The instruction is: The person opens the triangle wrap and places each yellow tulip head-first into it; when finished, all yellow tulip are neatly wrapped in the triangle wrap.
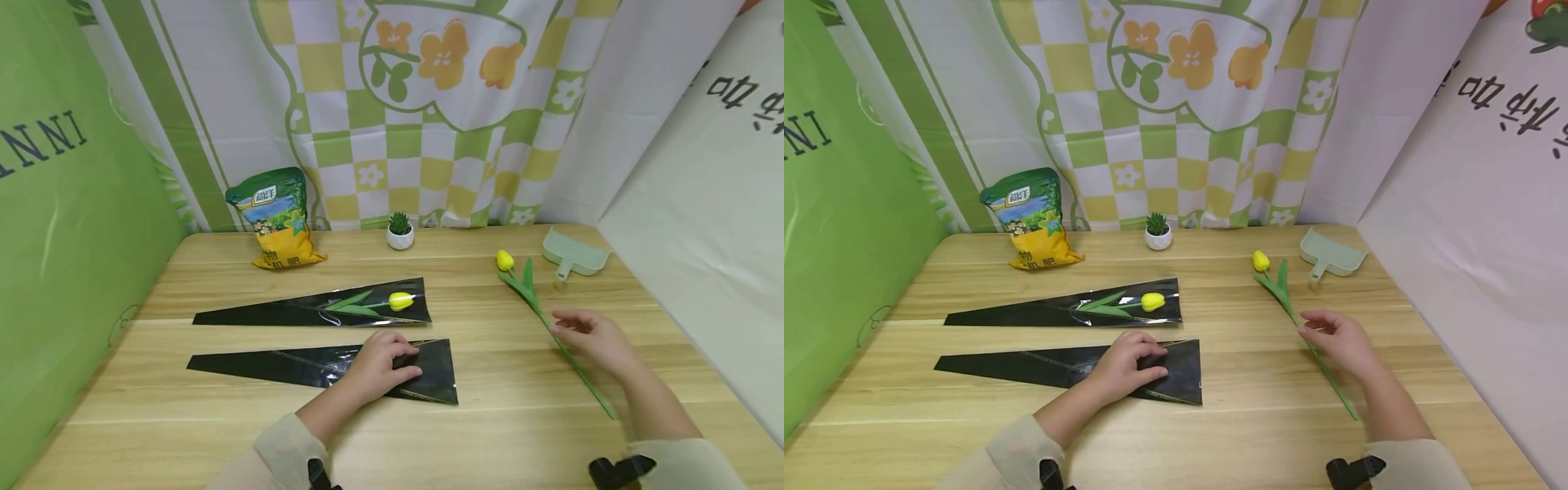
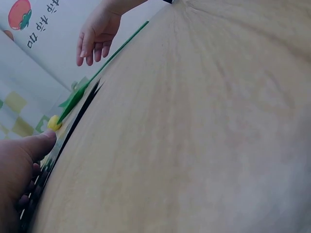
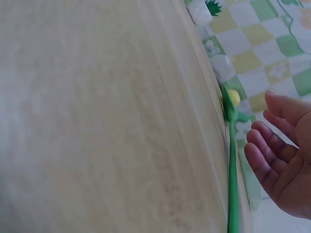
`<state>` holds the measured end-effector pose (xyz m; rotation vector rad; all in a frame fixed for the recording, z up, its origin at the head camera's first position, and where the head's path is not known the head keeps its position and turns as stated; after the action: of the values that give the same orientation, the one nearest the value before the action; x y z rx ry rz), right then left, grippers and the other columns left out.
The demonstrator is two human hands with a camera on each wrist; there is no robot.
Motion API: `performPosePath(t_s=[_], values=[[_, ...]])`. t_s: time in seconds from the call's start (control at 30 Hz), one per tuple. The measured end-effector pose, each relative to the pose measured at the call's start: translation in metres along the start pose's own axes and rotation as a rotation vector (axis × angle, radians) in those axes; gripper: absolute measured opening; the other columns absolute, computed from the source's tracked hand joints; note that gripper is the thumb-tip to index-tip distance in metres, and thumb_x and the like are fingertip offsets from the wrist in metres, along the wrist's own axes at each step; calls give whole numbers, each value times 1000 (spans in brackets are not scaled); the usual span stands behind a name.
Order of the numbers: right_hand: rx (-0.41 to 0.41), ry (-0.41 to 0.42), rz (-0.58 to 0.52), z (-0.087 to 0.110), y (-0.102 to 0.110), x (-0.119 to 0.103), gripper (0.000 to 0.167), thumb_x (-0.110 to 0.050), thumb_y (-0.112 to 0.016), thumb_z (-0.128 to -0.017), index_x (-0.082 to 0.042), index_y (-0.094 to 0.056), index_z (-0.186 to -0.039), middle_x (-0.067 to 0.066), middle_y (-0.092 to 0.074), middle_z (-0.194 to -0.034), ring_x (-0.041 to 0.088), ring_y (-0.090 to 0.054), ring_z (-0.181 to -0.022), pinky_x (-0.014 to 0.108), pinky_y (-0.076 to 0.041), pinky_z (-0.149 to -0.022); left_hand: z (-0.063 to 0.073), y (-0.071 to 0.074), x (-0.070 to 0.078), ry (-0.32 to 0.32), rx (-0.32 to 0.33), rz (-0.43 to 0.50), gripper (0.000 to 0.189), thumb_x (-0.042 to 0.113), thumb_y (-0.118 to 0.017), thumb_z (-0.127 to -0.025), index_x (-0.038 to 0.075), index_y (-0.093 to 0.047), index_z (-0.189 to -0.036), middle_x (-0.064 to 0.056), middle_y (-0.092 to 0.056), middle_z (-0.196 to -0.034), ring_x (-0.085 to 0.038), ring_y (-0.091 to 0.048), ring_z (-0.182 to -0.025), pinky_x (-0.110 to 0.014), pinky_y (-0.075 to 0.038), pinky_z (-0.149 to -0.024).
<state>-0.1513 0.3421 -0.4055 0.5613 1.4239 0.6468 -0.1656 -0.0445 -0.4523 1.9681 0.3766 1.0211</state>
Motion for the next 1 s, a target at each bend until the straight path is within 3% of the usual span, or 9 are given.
performPosePath(t_s=[0.2, 0.4, 0.63, 0.8, 1.0], values=[[-29, -49, 23, 2, 3, 13, 55, -35, -61, -97, 5, -53, -134, 18, -63, -115, -5, -53, -87, 19, -51, -69, -1, -3, -2, -12, -3, -48, 32, 34, -76, -84, 15, -76, -109, 0, -65, -105, -19, -56, -103, -38, -45, -95], [-62, -77, 87, 2, 2, 16, 58, -37, -62, -96, 6, -54, -134, 20, -65, -114, 8, -56, -88, 21, -50, -64, 0, -4, -2, -47, 39, -54, 23, 31, -77, -83, 17, -79, -102, 2, -64, -100, -18, -56, -99, -35, -45, -92], [-59, -48, 194, -3, -3, 14, 60, -41, -65, -93, 4, -57, -132, 12, -69, -106, 17, -60, -93, 30, -48, -76, 0, -6, -3, -63, 87, -40, 15, 28, -78, -82, 20, -80, -93, 4, -64, -94, -15, -56, -94, -32, -46, -88], [-55, -59, 233, -6, -6, 10, 60, -42, -64, -93, 5, -57, -130, 14, -68, -103, 23, -61, -93, 40, -51, -78, 0, -7, -4, -70, 120, -8, 12, 27, -78, -82, 19, -81, -92, 4, -65, -91, -14, -57, -92, -29, -47, -86], [-24, -67, 257, -8, -9, 4, 50, -31, -63, -95, 8, -58, -126, 19, -68, -100, 32, -63, -93, 51, -50, -81, 0, -6, -3, -42, 164, 79, 12, 22, -78, -82, 15, -81, -92, 1, -68, -88, -16, -60, -89, -28, -50, -83]])
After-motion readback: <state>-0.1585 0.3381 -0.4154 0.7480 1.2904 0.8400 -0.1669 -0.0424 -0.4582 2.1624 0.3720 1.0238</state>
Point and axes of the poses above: each hand's wrist, its own z-axis away from the middle knuckle, its own y-axis out of the back of the hand, x = y × z, the point moved 1 cm from there along -z, towards the middle knuckle
